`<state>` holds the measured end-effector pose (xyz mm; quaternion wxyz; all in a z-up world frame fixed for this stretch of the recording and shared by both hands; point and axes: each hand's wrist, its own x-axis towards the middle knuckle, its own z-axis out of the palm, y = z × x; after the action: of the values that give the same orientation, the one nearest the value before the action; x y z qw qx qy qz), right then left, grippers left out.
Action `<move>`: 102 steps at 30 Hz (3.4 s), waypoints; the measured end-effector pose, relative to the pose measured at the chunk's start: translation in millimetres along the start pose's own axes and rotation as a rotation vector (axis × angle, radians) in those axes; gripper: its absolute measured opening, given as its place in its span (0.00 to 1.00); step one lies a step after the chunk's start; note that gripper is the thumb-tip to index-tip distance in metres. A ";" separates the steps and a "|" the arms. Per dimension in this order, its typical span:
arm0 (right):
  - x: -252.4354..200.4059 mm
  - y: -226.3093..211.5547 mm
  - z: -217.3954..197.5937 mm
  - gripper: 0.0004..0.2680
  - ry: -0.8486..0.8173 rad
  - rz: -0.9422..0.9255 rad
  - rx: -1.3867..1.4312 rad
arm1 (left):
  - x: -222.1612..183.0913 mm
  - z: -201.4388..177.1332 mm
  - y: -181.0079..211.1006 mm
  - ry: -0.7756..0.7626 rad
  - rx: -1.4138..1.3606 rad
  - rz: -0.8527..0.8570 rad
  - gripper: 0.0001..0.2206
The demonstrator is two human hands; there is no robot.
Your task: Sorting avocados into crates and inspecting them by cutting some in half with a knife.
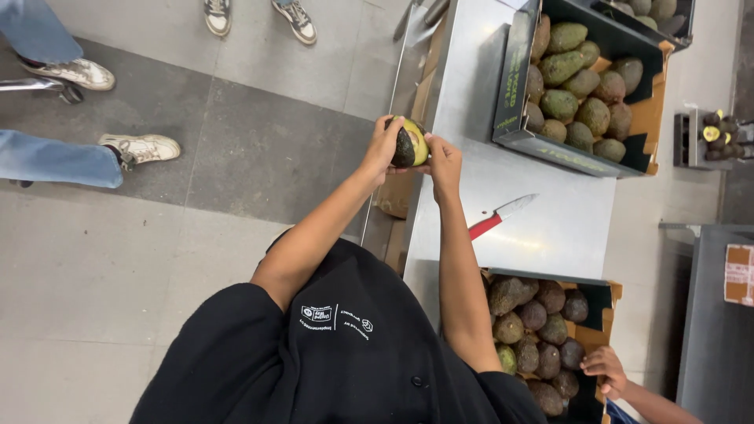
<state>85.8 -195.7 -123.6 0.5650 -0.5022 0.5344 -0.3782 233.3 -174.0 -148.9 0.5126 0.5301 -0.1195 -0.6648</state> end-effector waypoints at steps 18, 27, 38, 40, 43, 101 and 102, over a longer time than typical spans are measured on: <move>29.7 15.8 23.0 0.17 -0.098 0.116 -0.103 | 56.9 -32.5 -26.4 0.080 -0.099 -0.099 0.27; 38.3 28.8 21.8 0.17 -0.107 0.119 -0.066 | 39.2 -37.2 -11.9 0.098 -0.085 -0.119 0.27; 35.8 20.4 28.1 0.18 -0.162 0.186 0.019 | 36.4 -37.5 -7.8 0.115 -0.064 -0.121 0.26; 39.2 26.2 26.6 0.18 -0.178 0.185 0.008 | 37.6 -37.9 -8.8 0.117 -0.062 -0.123 0.26; 42.9 29.1 26.7 0.19 -0.176 0.178 0.011 | 41.6 -38.8 -10.3 0.117 -0.072 -0.113 0.26; -108.7 -4.6 -88.1 0.32 0.481 -0.256 -0.220 | -24.2 115.5 -41.1 -0.701 -0.068 -0.205 0.24; -100.5 6.2 -105.5 0.31 0.503 -0.219 -0.114 | -14.4 123.7 -47.0 -0.784 -0.063 -0.261 0.29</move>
<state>-33.1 -114.7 -99.2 0.3413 -0.4781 0.6209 -0.5190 103.6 -188.9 -122.9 0.3559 0.2313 -0.2171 -0.8790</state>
